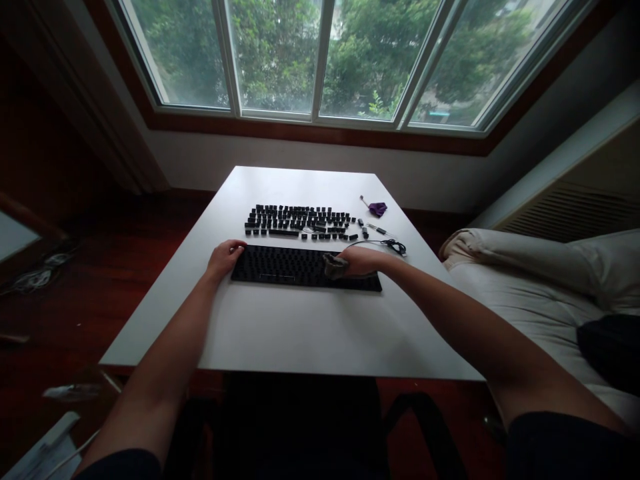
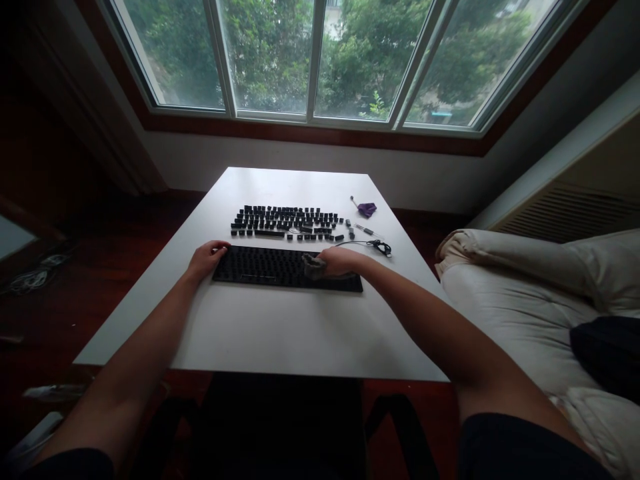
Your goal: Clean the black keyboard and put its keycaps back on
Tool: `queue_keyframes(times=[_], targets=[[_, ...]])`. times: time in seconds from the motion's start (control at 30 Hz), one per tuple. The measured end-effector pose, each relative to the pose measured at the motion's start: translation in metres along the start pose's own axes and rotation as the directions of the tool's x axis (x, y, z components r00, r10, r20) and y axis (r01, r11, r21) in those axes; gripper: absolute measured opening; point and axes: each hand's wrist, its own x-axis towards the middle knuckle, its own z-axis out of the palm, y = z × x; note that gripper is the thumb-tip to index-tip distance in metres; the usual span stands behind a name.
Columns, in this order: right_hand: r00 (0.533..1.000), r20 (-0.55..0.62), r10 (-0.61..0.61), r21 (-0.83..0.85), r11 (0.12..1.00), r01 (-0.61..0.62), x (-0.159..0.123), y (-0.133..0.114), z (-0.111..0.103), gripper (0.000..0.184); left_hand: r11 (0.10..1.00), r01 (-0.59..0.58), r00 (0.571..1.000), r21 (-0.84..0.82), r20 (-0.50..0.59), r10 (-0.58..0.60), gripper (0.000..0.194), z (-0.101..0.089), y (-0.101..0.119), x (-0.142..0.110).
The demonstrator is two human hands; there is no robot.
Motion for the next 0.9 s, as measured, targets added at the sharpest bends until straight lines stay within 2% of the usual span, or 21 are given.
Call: queue_keyframes(times=[0.03,0.1,0.17,0.27,0.37,0.43,0.53,0.57,0.7,0.8,0.9], targets=[[0.999,-0.001,0.037,-0.007,0.999,-0.037,-0.007,0.010,-0.009,0.022,1.000,0.003,1.000,0.006,0.002,-0.003,0.032,0.000,0.000,0.000],[0.980,0.036,0.195,-0.070,0.979,-0.192,-0.021,0.027,-0.027,0.021,1.000,0.010,1.000,0.014,0.007,-0.010,0.032,0.000,0.000,0.001],[0.963,0.097,0.252,-0.117,0.964,-0.240,-0.033,0.038,-0.045,0.021,1.000,0.015,1.000,0.011,0.007,-0.015,0.032,0.001,0.001,0.001],[0.937,0.190,0.292,-0.252,0.937,-0.240,-0.041,0.039,-0.064,0.022,1.000,0.022,1.000,-0.004,-0.009,-0.022,0.031,0.002,0.003,0.001],[0.959,0.181,0.218,-0.318,0.936,-0.152,-0.036,0.020,-0.064,0.018,1.000,0.031,0.999,0.002,-0.017,-0.031,0.030,0.002,0.005,0.000],[0.983,0.149,0.108,-0.273,0.960,-0.064,-0.025,-0.001,-0.049,0.013,0.999,0.037,0.999,0.020,-0.009,-0.036,0.030,0.001,0.006,-0.001],[0.985,0.136,-0.103,-0.240,0.961,0.134,-0.002,-0.039,-0.008,0.018,0.999,0.031,0.999,0.040,-0.005,-0.031,0.031,0.001,0.007,-0.001],[0.971,0.106,-0.213,-0.267,0.935,0.234,0.007,-0.052,0.008,0.018,0.999,0.026,1.000,0.043,-0.006,-0.025,0.031,0.001,0.007,-0.001],[0.918,0.033,-0.394,-0.240,0.889,0.390,0.042,-0.096,0.076,0.016,0.999,0.005,1.000,0.046,-0.007,-0.005,0.031,0.002,0.006,-0.001],[0.891,-0.004,-0.454,-0.206,0.872,0.444,0.064,-0.121,0.115,0.016,0.999,0.009,1.000,0.038,0.005,-0.009,0.032,0.000,0.005,-0.001],[0.885,-0.014,-0.466,-0.222,0.864,0.451,0.081,-0.139,0.140,0.021,1.000,-0.004,0.999,0.026,0.038,0.003,0.034,-0.004,0.003,0.000]])
